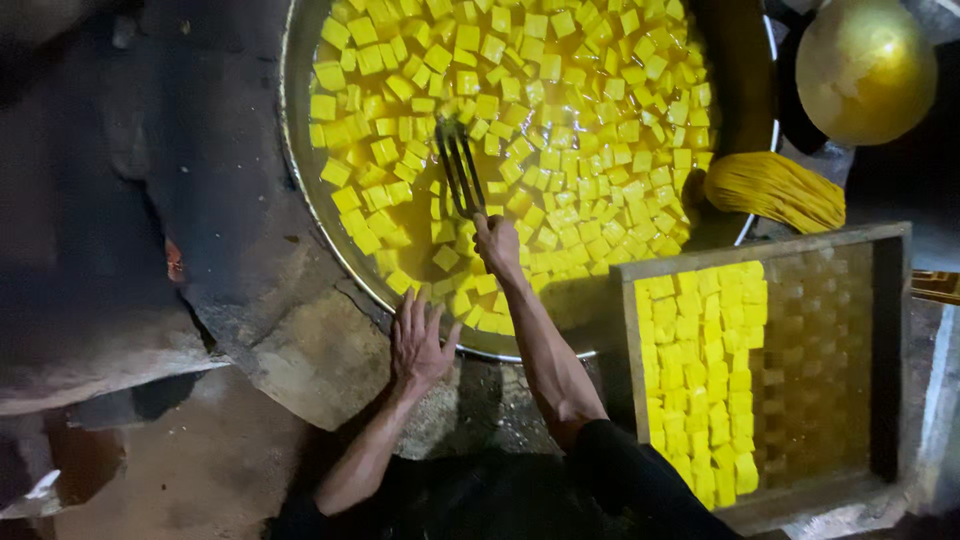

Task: The person uses a slotted skimmer to scoop yellow tofu cubes out of a large hot liquid bath and transfers them into a bamboo tray, arranging the cubes by hand as the tray fills. They repeat the scooping cycle continuously, occasionally steadying the tray or repositioning it.

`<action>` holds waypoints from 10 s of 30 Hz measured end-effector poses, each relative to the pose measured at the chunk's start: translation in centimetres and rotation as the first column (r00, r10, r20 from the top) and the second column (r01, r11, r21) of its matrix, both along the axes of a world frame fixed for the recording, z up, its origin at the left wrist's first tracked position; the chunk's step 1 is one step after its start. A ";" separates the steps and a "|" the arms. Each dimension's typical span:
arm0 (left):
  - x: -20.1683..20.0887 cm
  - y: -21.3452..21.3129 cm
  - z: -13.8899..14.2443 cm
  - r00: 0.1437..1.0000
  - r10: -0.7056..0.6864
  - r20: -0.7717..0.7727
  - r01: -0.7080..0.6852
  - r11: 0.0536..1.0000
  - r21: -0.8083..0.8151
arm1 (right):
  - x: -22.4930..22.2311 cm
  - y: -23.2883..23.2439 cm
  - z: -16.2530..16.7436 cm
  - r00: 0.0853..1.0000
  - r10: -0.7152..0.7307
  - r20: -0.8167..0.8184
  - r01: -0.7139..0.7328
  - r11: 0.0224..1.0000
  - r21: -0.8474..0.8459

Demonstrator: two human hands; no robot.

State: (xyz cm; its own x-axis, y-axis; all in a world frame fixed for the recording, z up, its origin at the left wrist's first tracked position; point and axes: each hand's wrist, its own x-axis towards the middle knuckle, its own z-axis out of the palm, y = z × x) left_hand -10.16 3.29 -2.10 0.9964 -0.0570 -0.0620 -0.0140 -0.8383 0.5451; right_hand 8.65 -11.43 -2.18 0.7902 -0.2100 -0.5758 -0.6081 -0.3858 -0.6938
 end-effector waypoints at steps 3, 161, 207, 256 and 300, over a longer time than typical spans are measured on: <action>0.1 0.0 0.0 1.000 -0.002 0.012 0.002 1.000 -0.005 | 2.4 1.7 -0.1 0.998 0.039 0.051 -0.037 0.999 -0.033; -0.4 -0.3 -1.0 0.992 -0.130 0.011 0.130 0.989 -0.071 | -17.0 -12.6 0.1 0.999 0.035 -0.010 -0.036 0.945 -0.325; -0.1 -24.5 4.9 0.814 -0.418 0.403 0.486 0.871 -0.078 | -39.5 -51.1 1.6 0.926 -0.022 0.378 0.334 0.516 -0.789; -0.5 -3.5 -2.3 0.986 -0.162 -0.042 0.155 0.979 -0.131 | -8.3 -11.1 -3.2 0.958 0.285 0.041 -0.250 0.892 -0.376; -1.0 -4.2 -1.5 0.993 -0.111 0.034 0.114 0.989 -0.099 | -5.4 -10.8 -4.1 0.955 0.163 0.247 -0.060 0.923 -0.379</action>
State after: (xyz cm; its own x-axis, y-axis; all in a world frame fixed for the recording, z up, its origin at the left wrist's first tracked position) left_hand -11.17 -0.92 -3.62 0.9846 -0.1734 -0.0226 -0.1216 -0.7717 0.6243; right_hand 3.24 -22.25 -6.33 0.9344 -0.2648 -0.2384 -0.3563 -0.6964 -0.6230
